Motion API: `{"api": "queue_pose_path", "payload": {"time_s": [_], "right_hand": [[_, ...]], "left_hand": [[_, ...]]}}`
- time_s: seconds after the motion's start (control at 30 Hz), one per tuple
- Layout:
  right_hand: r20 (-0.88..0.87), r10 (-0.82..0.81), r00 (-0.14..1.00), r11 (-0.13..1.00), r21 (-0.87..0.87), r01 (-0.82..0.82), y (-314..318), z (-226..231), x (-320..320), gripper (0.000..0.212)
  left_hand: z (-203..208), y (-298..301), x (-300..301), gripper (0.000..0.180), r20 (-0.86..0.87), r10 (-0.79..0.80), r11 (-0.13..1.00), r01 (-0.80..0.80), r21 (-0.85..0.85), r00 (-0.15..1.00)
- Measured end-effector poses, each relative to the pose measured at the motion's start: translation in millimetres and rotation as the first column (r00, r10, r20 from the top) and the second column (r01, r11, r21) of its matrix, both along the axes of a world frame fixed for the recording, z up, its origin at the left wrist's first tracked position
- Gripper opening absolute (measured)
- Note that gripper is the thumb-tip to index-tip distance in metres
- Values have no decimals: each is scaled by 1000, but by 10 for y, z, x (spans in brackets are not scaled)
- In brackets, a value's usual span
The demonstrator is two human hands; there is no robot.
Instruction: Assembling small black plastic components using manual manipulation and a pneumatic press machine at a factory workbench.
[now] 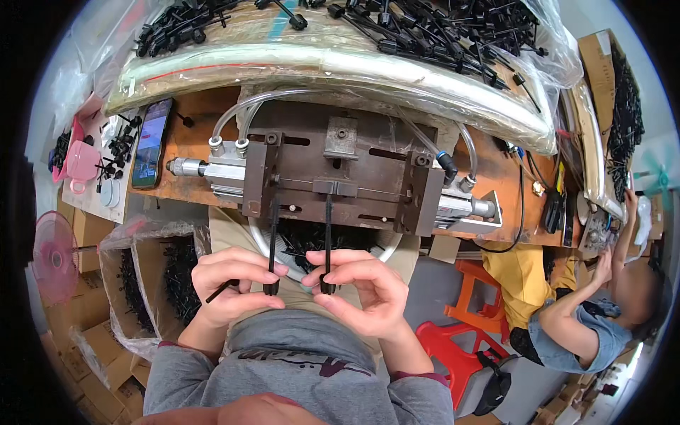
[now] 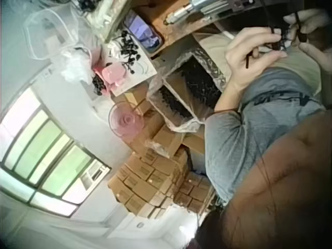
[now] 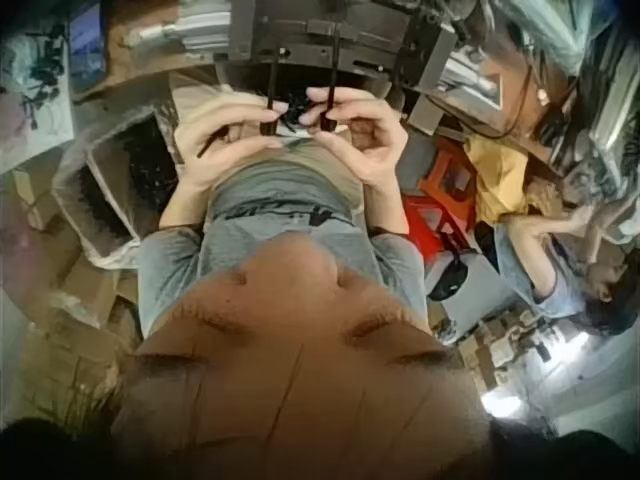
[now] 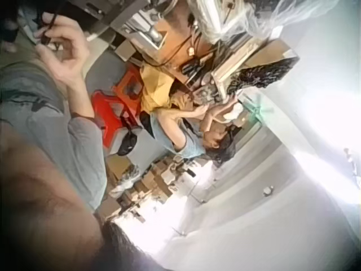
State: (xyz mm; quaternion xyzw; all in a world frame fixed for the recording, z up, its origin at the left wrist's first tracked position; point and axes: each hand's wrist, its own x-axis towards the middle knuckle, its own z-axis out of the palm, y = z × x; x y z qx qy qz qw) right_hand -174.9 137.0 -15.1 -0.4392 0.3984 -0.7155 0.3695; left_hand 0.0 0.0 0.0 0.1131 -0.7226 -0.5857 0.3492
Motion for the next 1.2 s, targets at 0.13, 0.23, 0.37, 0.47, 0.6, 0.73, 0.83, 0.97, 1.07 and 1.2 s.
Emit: {"api": "queue_pose_path", "payload": {"time_s": [0.13,0.23,0.37,0.47,0.6,0.73,0.83,0.97,1.07,1.2], "right_hand": [[-220,-104,970,992,52,118,6,89,46,32],[-427,-173,888,981,4,193,-24,151,38,29],[-533,-218,817,975,-76,210,-64,165,54,30],[-587,-257,768,965,-122,230,-99,175,121,31],[-679,-301,670,953,-183,244,-128,172,161,32],[-717,-333,613,942,-229,245,-153,183,217,31],[-648,-341,681,937,-176,301,-137,159,212,32],[55,-335,941,926,201,318,-79,129,187,36],[253,-199,947,955,268,129,-118,191,89,20],[177,-262,949,949,224,221,-132,155,93,10]], "left_hand": [[-49,15,-26,34,-32,4,1000,-4,3,999],[-25,23,-24,33,-7,9,999,-9,40,1000],[-41,99,-43,32,-29,14,974,-7,225,999],[-85,143,-58,31,-3,14,962,-13,274,1000],[-48,141,-72,29,11,-69,904,58,424,998],[-118,186,-102,19,-45,-43,850,60,524,998],[-80,194,-107,9,-70,-28,809,64,585,997],[-70,172,-50,9,-39,-58,841,70,536,998],[-47,202,-56,9,-29,-47,844,56,533,998],[-26,191,-44,9,71,-80,889,39,456,994]]}}
